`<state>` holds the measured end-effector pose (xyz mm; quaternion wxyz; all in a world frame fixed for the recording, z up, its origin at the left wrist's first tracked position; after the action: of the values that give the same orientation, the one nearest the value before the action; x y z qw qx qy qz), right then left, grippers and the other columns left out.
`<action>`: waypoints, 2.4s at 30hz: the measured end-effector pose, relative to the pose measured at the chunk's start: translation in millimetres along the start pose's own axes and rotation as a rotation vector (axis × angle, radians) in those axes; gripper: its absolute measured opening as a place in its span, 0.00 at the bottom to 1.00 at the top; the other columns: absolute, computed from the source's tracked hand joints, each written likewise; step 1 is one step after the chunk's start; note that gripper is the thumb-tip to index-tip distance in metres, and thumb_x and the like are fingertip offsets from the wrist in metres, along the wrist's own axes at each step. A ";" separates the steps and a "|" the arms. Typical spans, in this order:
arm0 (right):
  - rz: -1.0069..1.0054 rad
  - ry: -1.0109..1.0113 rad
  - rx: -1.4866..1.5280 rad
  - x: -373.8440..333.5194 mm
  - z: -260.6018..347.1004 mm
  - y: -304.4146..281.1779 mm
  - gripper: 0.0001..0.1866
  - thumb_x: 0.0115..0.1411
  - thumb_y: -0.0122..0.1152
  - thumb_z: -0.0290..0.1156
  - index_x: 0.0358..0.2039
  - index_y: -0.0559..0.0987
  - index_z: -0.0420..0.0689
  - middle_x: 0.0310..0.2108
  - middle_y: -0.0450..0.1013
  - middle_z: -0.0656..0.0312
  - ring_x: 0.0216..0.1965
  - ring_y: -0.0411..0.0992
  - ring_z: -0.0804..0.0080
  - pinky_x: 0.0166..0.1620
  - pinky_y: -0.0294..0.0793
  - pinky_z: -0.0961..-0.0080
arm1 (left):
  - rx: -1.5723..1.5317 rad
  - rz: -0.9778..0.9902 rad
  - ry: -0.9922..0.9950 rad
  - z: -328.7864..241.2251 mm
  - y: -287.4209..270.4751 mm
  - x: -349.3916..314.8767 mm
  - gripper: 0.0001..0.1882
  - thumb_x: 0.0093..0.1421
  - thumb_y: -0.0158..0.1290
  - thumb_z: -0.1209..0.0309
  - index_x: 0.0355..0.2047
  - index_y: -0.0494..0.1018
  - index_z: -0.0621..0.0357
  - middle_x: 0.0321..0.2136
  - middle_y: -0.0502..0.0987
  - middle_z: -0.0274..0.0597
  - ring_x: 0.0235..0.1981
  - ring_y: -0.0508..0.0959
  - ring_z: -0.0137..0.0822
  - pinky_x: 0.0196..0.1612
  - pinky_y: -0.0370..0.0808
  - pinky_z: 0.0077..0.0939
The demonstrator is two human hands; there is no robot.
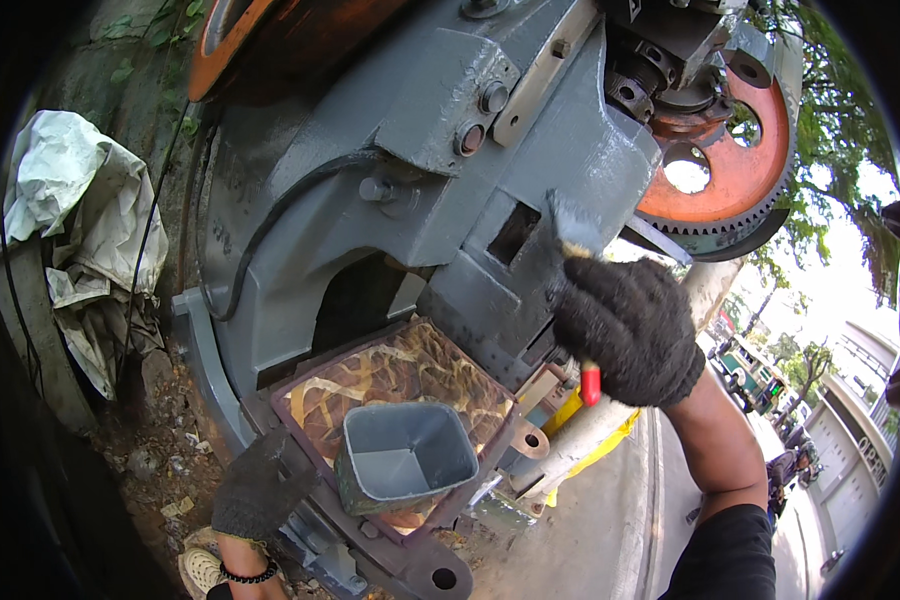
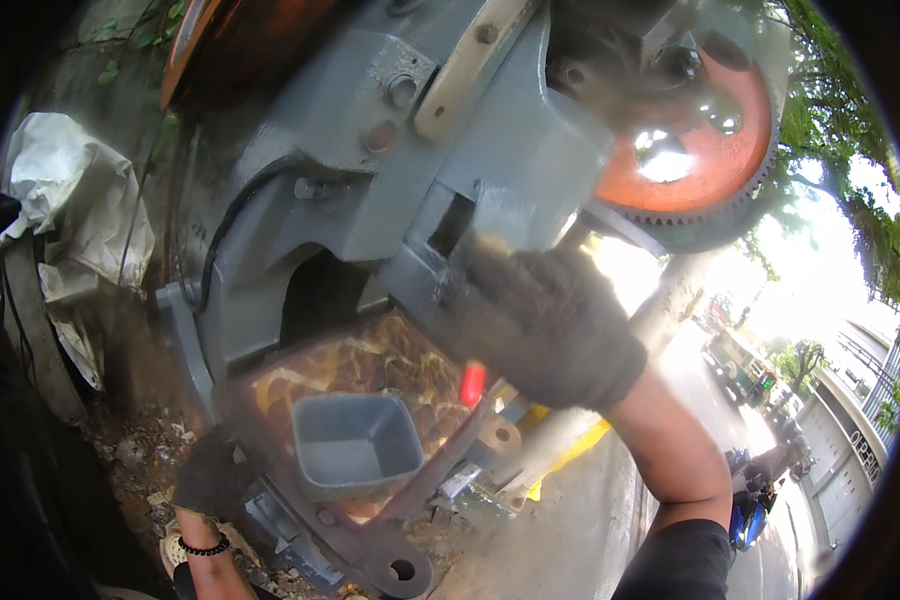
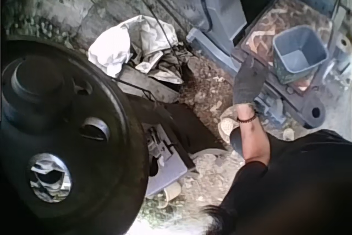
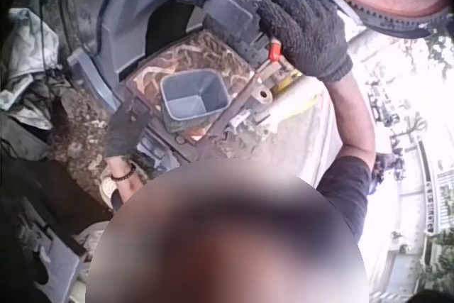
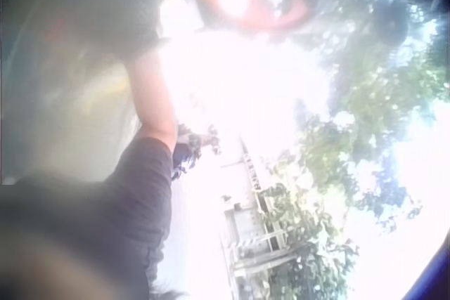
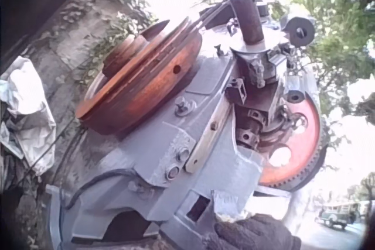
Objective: The person paints a large gray industrial machine with light gray paint using a brush. They repeatedly dip the brush into a small container and apply paint to various surfaces of the machine, including the housing, bolts, and side panels.
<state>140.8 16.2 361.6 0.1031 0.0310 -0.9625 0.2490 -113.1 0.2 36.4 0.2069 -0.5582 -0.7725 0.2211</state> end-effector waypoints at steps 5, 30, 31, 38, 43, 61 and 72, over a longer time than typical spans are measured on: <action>-0.049 0.180 -0.048 16.6 -36.4 -2.3 0.29 0.50 0.74 0.31 0.55 0.79 0.46 0.55 0.77 0.49 0.48 0.78 0.49 0.46 0.77 0.56 | 0.049 -0.105 0.090 0.6 -3.1 -7.3 0.41 0.58 0.65 0.49 0.65 0.70 0.61 0.63 0.73 0.59 0.64 0.73 0.55 0.66 0.71 0.43; 0.109 -0.091 0.290 38.9 79.6 52.8 0.24 0.57 0.63 0.34 0.54 0.76 0.44 0.43 0.75 0.56 0.34 0.78 0.61 0.34 0.78 0.64 | 0.080 -0.083 0.091 -6.6 -4.1 0.9 0.38 0.59 0.65 0.52 0.64 0.70 0.61 0.59 0.76 0.59 0.57 0.79 0.54 0.60 0.76 0.43; 0.093 -0.063 0.337 35.8 78.3 44.9 0.21 0.58 0.64 0.33 0.52 0.77 0.44 0.39 0.75 0.57 0.34 0.78 0.60 0.32 0.79 0.64 | 0.101 -0.093 0.103 -5.5 -3.8 0.4 0.38 0.59 0.65 0.52 0.64 0.70 0.61 0.59 0.76 0.58 0.56 0.79 0.54 0.59 0.77 0.43; -0.441 0.661 0.767 10.8 -67.0 -11.3 0.17 0.69 0.60 0.37 0.53 0.78 0.39 0.43 0.79 0.55 0.34 0.79 0.66 0.38 0.78 0.71 | 0.064 -0.097 0.145 -0.9 1.1 -1.0 0.39 0.58 0.65 0.51 0.64 0.71 0.61 0.60 0.75 0.58 0.56 0.79 0.53 0.60 0.75 0.44; -0.273 0.772 0.616 -5.9 -109.9 -5.1 0.22 0.75 0.54 0.43 0.61 0.78 0.43 0.49 0.79 0.53 0.51 0.80 0.65 0.49 0.82 0.70 | 0.037 -0.099 0.088 -1.3 -2.6 0.7 0.40 0.58 0.66 0.50 0.63 0.71 0.62 0.60 0.76 0.58 0.57 0.79 0.53 0.60 0.75 0.45; -0.261 0.456 0.384 33.5 -47.1 -13.9 0.11 0.67 0.58 0.32 0.47 0.80 0.42 0.46 0.78 0.51 0.44 0.77 0.53 0.46 0.78 0.60 | 0.029 -0.093 0.120 -2.3 -0.6 -1.8 0.42 0.58 0.66 0.49 0.65 0.70 0.63 0.61 0.75 0.59 0.57 0.79 0.54 0.60 0.75 0.42; 0.267 -0.160 0.114 22.9 73.0 83.2 0.25 0.58 0.59 0.39 0.57 0.75 0.48 0.40 0.73 0.61 0.36 0.76 0.65 0.38 0.76 0.64 | 0.045 -0.088 0.108 15.5 12.7 12.2 0.40 0.59 0.64 0.49 0.65 0.70 0.59 0.62 0.74 0.59 0.62 0.75 0.54 0.65 0.72 0.45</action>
<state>95.9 53.3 264.8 -0.0099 -0.0716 -0.9475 0.3114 -115.7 13.7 17.4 0.2703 -0.5301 -0.7788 0.1985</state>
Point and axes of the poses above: each hand's wrist, its own x-axis towards the middle knuckle, its own y-axis out of the palm, z = x × y, the point moved 8 cm from there along x, towards the middle knuckle
